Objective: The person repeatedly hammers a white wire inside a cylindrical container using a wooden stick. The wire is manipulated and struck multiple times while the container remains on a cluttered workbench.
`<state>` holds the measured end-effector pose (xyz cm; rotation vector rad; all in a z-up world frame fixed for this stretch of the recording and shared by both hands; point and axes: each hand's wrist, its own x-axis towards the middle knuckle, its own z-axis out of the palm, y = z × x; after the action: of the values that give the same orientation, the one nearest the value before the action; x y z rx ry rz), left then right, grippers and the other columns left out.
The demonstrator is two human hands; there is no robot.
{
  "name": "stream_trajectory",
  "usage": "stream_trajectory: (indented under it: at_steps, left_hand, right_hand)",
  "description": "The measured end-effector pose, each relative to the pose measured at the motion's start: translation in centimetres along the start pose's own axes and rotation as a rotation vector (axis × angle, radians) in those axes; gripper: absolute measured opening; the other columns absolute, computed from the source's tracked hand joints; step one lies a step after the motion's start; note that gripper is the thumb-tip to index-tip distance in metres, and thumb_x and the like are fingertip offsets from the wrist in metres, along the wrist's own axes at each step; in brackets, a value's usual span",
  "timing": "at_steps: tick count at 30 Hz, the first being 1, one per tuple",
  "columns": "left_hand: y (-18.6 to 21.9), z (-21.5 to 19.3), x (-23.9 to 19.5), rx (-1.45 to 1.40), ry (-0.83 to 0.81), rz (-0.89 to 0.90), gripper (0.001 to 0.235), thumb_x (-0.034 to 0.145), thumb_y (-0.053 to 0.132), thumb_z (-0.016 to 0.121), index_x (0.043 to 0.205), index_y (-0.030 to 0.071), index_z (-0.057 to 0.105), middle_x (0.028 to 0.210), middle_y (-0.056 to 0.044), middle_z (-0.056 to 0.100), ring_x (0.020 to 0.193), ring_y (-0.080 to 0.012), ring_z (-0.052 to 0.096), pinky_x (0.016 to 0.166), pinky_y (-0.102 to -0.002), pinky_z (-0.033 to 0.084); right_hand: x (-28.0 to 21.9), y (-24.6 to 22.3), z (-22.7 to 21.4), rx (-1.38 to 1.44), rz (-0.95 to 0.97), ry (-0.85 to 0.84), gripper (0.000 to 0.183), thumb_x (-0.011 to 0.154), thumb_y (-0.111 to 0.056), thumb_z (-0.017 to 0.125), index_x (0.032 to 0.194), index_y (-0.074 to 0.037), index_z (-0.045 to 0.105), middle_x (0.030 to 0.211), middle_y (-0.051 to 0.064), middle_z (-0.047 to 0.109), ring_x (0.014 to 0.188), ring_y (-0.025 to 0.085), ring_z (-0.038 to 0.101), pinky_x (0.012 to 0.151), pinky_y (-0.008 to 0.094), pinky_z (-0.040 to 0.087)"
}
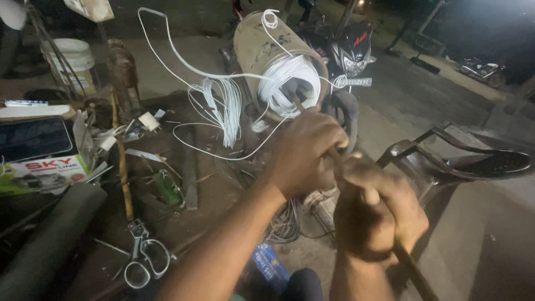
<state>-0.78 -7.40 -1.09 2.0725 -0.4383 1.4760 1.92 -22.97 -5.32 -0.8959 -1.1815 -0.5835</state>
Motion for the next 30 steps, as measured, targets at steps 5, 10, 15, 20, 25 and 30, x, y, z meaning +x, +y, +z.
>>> stream_trajectory:
  at_steps: [5, 10, 15, 20, 25, 30]
  left_hand:
    - [-1.6, 2.0, -0.8, -0.008, 0.049, 0.051, 0.049, 0.095, 0.041, 0.071, 0.064, 0.010, 0.049, 0.066, -0.005, 0.049, 0.068, -0.0247, 0.048, 0.075, -0.043, 0.041]
    - [-2.2, 4.8, -1.7, -0.009, 0.203, 0.106, 0.052, 0.104, 0.044, 0.064, 0.064, 0.014, 0.051, 0.061, 0.000, 0.045, 0.060, -0.0199, 0.045, 0.067, -0.041, 0.038]
    - [-2.7, 5.5, -1.4, -0.033, 0.231, 0.069, 0.050, 0.105, 0.044, 0.058, 0.064, 0.016, 0.051, 0.063, 0.002, 0.049, 0.060, -0.0169, 0.047, 0.070, -0.040, 0.040]
    - [-2.8, 4.3, -0.1, -0.050, 0.173, 0.047, 0.050, 0.109, 0.046, 0.053, 0.071, 0.014, 0.059, 0.065, 0.001, 0.055, 0.063, -0.0201, 0.053, 0.071, -0.042, 0.042]
    - [-2.4, 2.3, 1.9, -0.233, 0.033, -0.099, 0.050, 0.105, 0.051, 0.054, 0.076, 0.010, 0.061, 0.072, -0.008, 0.055, 0.068, -0.0280, 0.059, 0.072, -0.040, 0.044]
    - [-0.7, 4.0, -0.9, -0.020, 0.074, 0.042, 0.045, 0.104, 0.043, 0.058, 0.074, 0.010, 0.059, 0.075, -0.007, 0.055, 0.078, -0.0292, 0.057, 0.088, -0.048, 0.044]
  right_hand:
    - [-1.3, -3.3, -2.9, -0.353, 0.068, -0.102, 0.048, 0.113, -0.043, 0.056, 0.106, 0.004, 0.065, 0.099, 0.022, 0.073, 0.092, 0.027, 0.073, 0.091, 0.038, 0.059]
    - [-2.1, -4.9, -6.3, -0.641, 0.183, -0.204, 0.036, 0.118, -0.032, 0.049, 0.108, -0.001, 0.064, 0.102, 0.019, 0.074, 0.105, 0.027, 0.075, 0.104, 0.041, 0.059]
    - [1.7, -7.3, -2.5, -0.577, 0.284, -0.214, 0.035, 0.113, -0.034, 0.049, 0.103, -0.004, 0.063, 0.110, 0.020, 0.073, 0.106, 0.028, 0.074, 0.106, 0.044, 0.059]
    - [6.9, -6.6, 2.6, -0.732, 0.138, -0.186, 0.044, 0.108, -0.038, 0.048, 0.106, 0.002, 0.065, 0.104, 0.021, 0.074, 0.093, 0.027, 0.073, 0.084, 0.037, 0.056]
    - [7.0, -3.9, 4.2, -0.441, -0.080, -0.008, 0.050, 0.112, -0.047, 0.051, 0.116, 0.000, 0.068, 0.098, 0.013, 0.076, 0.074, 0.018, 0.072, 0.064, 0.023, 0.053]
    - [5.2, -3.1, 1.5, -0.167, -0.068, -0.078, 0.046, 0.110, -0.044, 0.055, 0.112, 0.000, 0.068, 0.096, 0.014, 0.075, 0.075, 0.020, 0.072, 0.068, 0.027, 0.054]
